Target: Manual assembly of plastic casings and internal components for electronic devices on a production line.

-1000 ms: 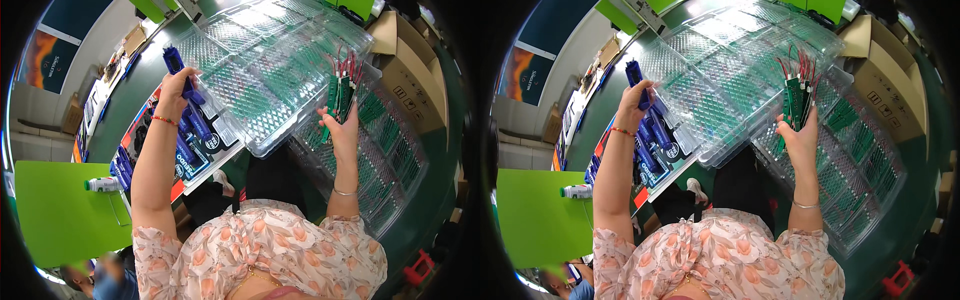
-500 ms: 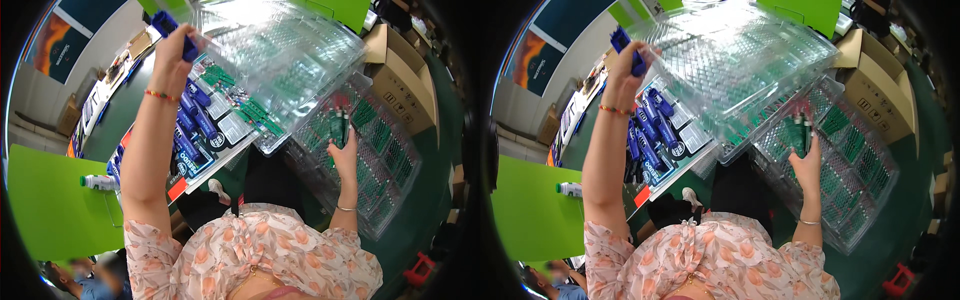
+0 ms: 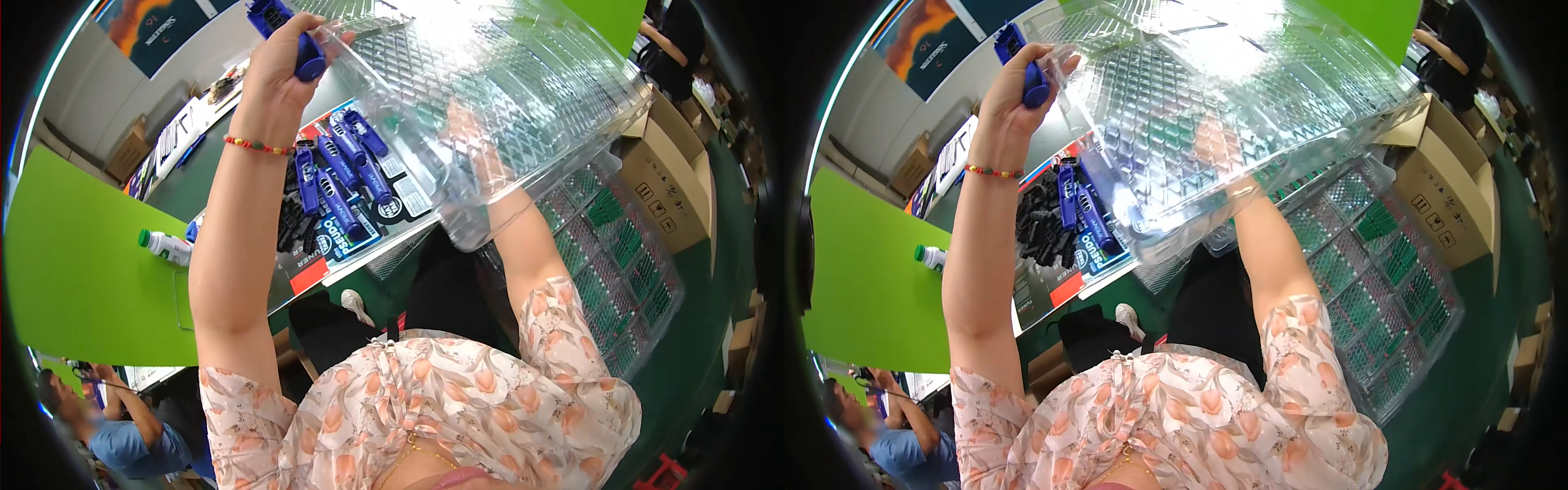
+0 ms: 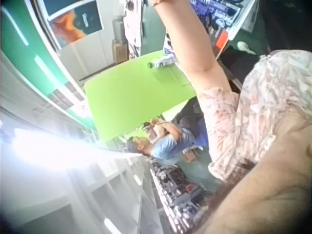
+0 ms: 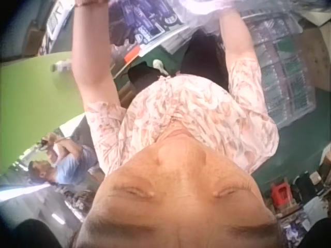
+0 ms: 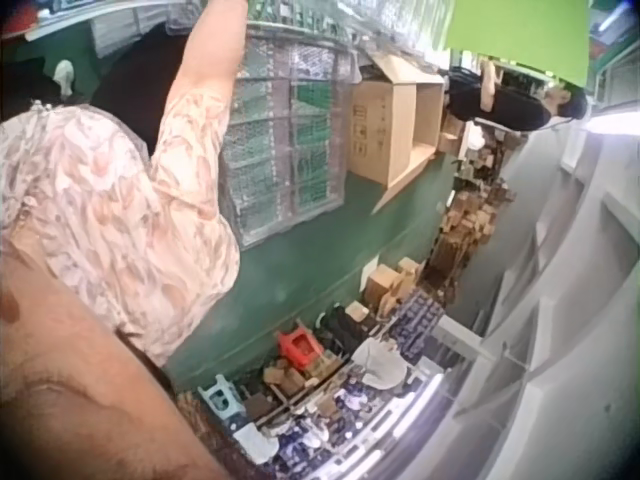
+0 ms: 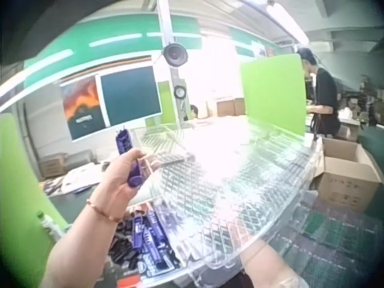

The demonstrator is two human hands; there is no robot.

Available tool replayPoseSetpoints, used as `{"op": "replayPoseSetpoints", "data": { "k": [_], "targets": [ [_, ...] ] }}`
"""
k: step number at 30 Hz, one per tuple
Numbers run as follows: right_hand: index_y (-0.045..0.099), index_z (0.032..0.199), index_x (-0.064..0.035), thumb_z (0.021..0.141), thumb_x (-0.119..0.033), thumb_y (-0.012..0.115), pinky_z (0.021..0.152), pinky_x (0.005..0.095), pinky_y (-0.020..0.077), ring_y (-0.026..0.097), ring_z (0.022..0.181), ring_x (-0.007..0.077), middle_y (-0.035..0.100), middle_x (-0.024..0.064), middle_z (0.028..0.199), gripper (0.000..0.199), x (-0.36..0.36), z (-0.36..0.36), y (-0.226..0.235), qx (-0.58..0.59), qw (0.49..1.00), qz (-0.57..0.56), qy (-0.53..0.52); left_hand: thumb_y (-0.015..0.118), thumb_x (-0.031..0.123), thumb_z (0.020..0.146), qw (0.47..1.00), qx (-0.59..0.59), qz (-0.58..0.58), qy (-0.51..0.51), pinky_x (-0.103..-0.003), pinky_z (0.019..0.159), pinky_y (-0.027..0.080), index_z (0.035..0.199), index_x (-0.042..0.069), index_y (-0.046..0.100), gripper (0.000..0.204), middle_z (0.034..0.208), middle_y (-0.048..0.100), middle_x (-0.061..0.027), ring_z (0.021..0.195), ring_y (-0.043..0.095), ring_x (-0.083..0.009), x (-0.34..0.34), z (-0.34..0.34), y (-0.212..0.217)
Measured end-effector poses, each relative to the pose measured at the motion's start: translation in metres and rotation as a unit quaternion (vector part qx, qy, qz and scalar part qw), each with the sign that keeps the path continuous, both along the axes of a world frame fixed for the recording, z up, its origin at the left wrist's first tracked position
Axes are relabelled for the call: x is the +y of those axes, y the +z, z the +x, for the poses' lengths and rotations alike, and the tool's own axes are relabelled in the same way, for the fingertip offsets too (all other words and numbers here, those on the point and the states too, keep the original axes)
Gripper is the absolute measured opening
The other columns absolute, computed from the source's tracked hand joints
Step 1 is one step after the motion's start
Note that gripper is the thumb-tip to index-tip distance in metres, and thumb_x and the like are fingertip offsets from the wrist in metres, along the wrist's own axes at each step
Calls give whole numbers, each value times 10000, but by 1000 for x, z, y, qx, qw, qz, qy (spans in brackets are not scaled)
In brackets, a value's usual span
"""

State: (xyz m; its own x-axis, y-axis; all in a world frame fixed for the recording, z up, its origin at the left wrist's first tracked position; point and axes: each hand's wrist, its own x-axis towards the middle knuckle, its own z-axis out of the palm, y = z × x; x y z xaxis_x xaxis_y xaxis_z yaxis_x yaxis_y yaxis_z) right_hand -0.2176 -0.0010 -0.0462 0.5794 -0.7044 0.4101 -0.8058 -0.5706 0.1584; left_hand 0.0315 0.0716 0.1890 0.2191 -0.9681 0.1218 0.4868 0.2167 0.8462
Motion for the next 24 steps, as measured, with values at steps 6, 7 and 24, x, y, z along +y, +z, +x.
{"op": "replayPoseSetpoints", "data": {
  "k": [6, 7, 24],
  "targets": [
    [435, 1396, -7, 934, -306, 555, 1045, 447, 430, 453, 1310, 339, 451, 208, 1434, 563, 19, 13, 42, 64, 996, 28, -51, 628, -11, 818, 999, 2, -3, 46, -452, 847, 613, 826, -90, 491, 158, 1034, 612, -284, 907, 681, -353, 61, 40, -27],
    [436, 1395, -8, 936, -308, 555, 1049, 450, 427, 448, 1315, 340, 450, 204, 1436, 561, 28, 11, 45, 0, 998, 40, -48, 636, 4, 815, 999, -13, -3, 48, -435, 843, 613, 809, -80, 502, 158, 1054, 614, -287, 902, 683, -352, 72, 50, -34],
    [294, 1490, -61, 957, -595, 398, 994, 486, 474, 485, 1267, 346, 470, 211, 1399, 761, 331, -345, 0, -857, 394, 247, 221, 637, 23, 834, 982, -137, -127, -37, -402, 785, 612, 1090, -29, 507, 292, 1101, 639, -192, 1013, 649, -236, 186, 23, -156]
  ]
}}
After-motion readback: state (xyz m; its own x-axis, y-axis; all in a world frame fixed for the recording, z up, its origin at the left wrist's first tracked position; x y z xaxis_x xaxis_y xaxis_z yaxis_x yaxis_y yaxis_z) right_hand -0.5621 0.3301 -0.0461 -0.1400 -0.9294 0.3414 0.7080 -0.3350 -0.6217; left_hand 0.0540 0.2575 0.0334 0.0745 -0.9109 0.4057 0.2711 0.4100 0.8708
